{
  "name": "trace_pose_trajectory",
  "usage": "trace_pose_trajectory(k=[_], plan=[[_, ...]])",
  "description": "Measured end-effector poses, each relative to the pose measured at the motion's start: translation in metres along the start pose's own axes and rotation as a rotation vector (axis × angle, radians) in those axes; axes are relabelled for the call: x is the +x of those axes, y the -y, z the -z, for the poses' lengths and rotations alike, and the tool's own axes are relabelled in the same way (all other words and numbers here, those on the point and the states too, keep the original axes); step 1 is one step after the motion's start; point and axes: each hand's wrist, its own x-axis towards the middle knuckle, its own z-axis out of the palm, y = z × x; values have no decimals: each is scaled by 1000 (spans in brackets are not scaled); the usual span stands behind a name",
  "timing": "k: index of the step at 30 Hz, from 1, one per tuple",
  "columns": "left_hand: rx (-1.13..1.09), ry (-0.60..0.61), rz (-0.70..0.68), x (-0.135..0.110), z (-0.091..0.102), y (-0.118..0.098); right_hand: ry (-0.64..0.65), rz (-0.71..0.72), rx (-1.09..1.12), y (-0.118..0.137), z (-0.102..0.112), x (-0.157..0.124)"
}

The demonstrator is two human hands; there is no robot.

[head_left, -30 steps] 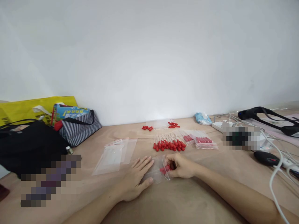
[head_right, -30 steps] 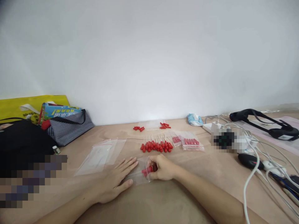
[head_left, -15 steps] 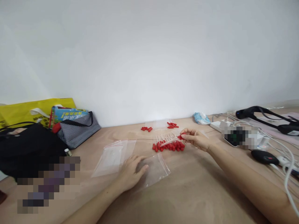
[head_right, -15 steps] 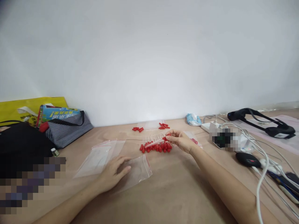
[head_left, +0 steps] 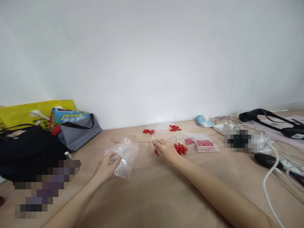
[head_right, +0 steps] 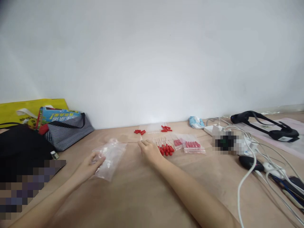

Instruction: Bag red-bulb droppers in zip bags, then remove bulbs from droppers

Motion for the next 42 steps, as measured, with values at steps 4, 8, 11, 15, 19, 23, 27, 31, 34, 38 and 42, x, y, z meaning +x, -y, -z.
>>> trace_pose_trajectory(k=[4, 8, 11, 15, 19, 23, 27, 31, 34, 38, 42], plan=[[214, -157, 65, 12, 18, 32, 80, 37, -84, 8, -10, -1], [575, -283, 17, 3, 20, 25, 130, 43, -157, 11, -13, -5], [671, -379, -245, -8, 11, 9, 142, 32, -183, 10, -12, -8], [411, -48, -624, -14, -21, -9, 120, -8, -187, 10, -5, -10], [260, 255, -533, -6, -66, -30, 44, -122, -167, -2, 9, -15], [131, 259, -355, 12, -102, -45, -38, -355, -134, -43, 30, -30], [68, 261, -356, 21, -117, -45, 3, -592, -86, -100, 60, -48], [56, 270, -382, 18, -117, -41, 170, -513, 34, -140, 87, -61], [69, 272, -394, 14, -114, -41, 355, -438, 45, -150, 96, -66], [84, 266, -426, 12, -111, -43, 494, -438, 0, -149, 97, -70], [95, 278, -432, 11, -111, -43, 552, -476, -108, -146, 97, -71]])
